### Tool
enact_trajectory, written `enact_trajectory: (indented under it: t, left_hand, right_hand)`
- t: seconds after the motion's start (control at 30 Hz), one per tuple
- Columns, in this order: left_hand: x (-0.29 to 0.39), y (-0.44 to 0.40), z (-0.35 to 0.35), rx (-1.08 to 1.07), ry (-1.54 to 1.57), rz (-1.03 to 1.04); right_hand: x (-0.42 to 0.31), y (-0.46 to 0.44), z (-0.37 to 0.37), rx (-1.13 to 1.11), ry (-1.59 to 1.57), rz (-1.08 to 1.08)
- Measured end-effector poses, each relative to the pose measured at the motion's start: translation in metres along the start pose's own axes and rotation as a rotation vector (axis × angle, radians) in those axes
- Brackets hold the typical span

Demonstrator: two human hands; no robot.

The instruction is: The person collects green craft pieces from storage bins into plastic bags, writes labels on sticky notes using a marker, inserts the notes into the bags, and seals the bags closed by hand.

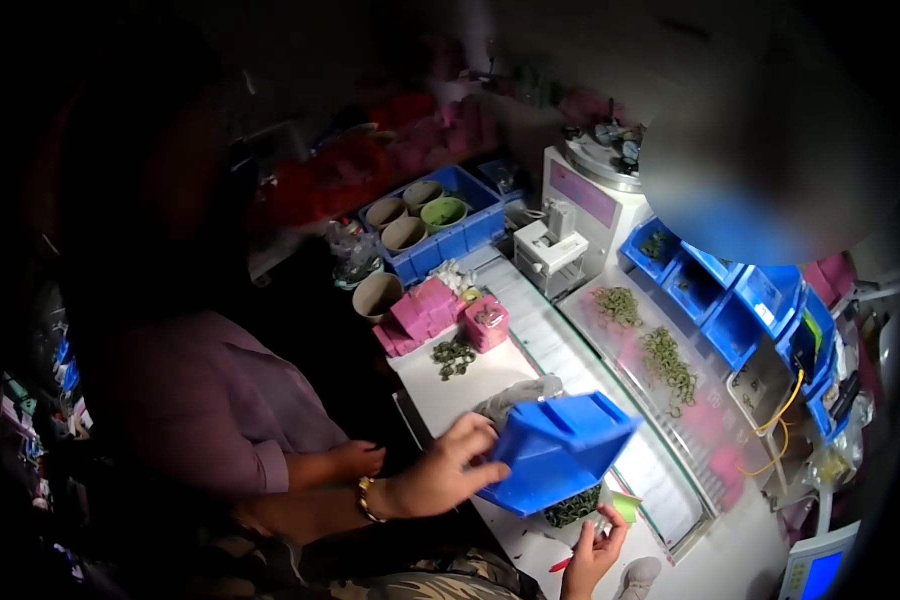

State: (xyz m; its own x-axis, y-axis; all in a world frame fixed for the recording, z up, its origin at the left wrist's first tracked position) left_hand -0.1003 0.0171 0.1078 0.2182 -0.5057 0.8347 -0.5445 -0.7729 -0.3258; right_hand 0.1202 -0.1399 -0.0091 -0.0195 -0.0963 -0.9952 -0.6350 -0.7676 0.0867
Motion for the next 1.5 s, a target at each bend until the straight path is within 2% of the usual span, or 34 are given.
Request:
enact_trajectory:
  t: [0.03, 0.07, 0.1, 0.13, 0.23, 0.3, 0.37, 0.43, 0.5, 0.53, 0.57, 0.7, 0.77, 0.9, 0.97, 1.13, 1.23, 1.37, 1.4, 1.43, 1.5]
  left_hand:
    - [-0.015, -0.001, -0.003, 0.034, 0.065, -0.032]
    - [-0.025, -0.005, -0.011, 0.058, 0.233, -0.214]
    - [-0.040, -0.009, -0.009, 0.064, 0.558, -0.395]
    - [-0.020, -0.024, -0.017, 0.182, 0.774, -0.460]
    - [-0.043, -0.060, -0.016, 0.249, 1.011, -0.452]
    - [-0.044, -0.096, -0.004, 0.334, 1.058, -0.415]
    - [-0.051, -0.138, 0.014, 0.261, 1.157, -0.397]
    - [-0.060, -0.187, 0.036, 0.290, 1.238, -0.377]
    - [-0.076, -0.243, 0.051, 0.308, 1.138, -0.337]
    - [-0.077, -0.270, 0.056, 0.323, 1.067, -0.303]
    - [-0.073, -0.295, 0.060, 0.325, 1.076, -0.305]
    - [-0.076, -0.379, 0.082, 0.368, 0.936, -0.332]
    - [-0.101, -0.424, 0.102, 0.340, 1.035, -0.322]
    - [-0.088, -0.459, 0.120, 0.324, 0.963, -0.363]
    - [-0.087, -0.471, 0.130, 0.391, 0.892, -0.436]
    - [-0.074, -0.492, 0.151, 0.314, 1.219, -0.285]
    - [-0.077, -0.479, 0.150, 0.156, 0.941, -0.408]
    - [-0.115, -0.478, 0.150, 0.328, 0.774, -0.577]
    - [-0.125, -0.476, 0.155, 0.277, 0.808, -0.643]
    - [-0.131, -0.476, 0.157, 0.245, 0.807, -0.613]
    - [-0.147, -0.475, 0.165, 0.311, 0.826, -0.805]
  right_hand:
    - [-0.003, 0.003, -0.001, -0.034, 0.036, 0.008]
    - [-0.007, 0.005, -0.001, -0.069, 0.072, 0.015]
    - [-0.004, 0.007, -0.001, -0.071, 0.103, -0.010]
    - [-0.006, 0.009, 0.000, -0.090, 0.169, -0.074]
    - [-0.004, 0.016, 0.006, -0.085, 0.240, -0.192]
    - [-0.018, 0.020, 0.011, -0.102, 0.282, -0.204]
    - [-0.026, 0.021, 0.013, -0.105, 0.309, -0.273]
    - [-0.024, 0.025, 0.011, -0.106, 0.385, -0.330]
    - [-0.049, 0.028, 0.014, -0.057, 0.518, -0.480]
    - [-0.053, 0.030, 0.013, -0.056, 0.548, -0.488]
    - [-0.056, 0.041, 0.007, 0.011, 0.604, -0.441]
    - [-0.042, 0.039, -0.005, 0.037, 0.577, -0.394]
    - [-0.030, 0.037, -0.013, 0.065, 0.555, -0.354]
    - [-0.004, 0.039, -0.037, 0.140, 0.518, -0.254]
    - [0.011, 0.042, -0.048, 0.176, 0.497, -0.212]
    - [0.034, 0.049, -0.065, 0.224, 0.505, -0.138]
    - [0.038, 0.052, -0.067, 0.188, 0.623, -0.138]
    - [0.030, 0.051, -0.060, 0.139, 0.791, -0.212]
    - [0.029, 0.049, -0.061, 0.132, 0.572, -0.101]
    - [0.023, 0.047, -0.059, 0.143, 0.611, -0.122]
    - [0.014, 0.046, -0.056, 0.163, 0.696, -0.168]
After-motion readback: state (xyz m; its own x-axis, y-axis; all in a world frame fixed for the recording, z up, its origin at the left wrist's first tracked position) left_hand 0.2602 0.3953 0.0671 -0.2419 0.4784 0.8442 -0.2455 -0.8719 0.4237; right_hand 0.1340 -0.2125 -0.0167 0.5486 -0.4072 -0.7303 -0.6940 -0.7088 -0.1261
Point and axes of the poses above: each hand's wrist, its own y-axis away from the middle knuckle, its own z-axis out of the palm, x = y × z, the point moved 5 cm from there along -y, towards the middle knuckle, and after that the axes turned 4 degrees about z, right-handed, at the moved point
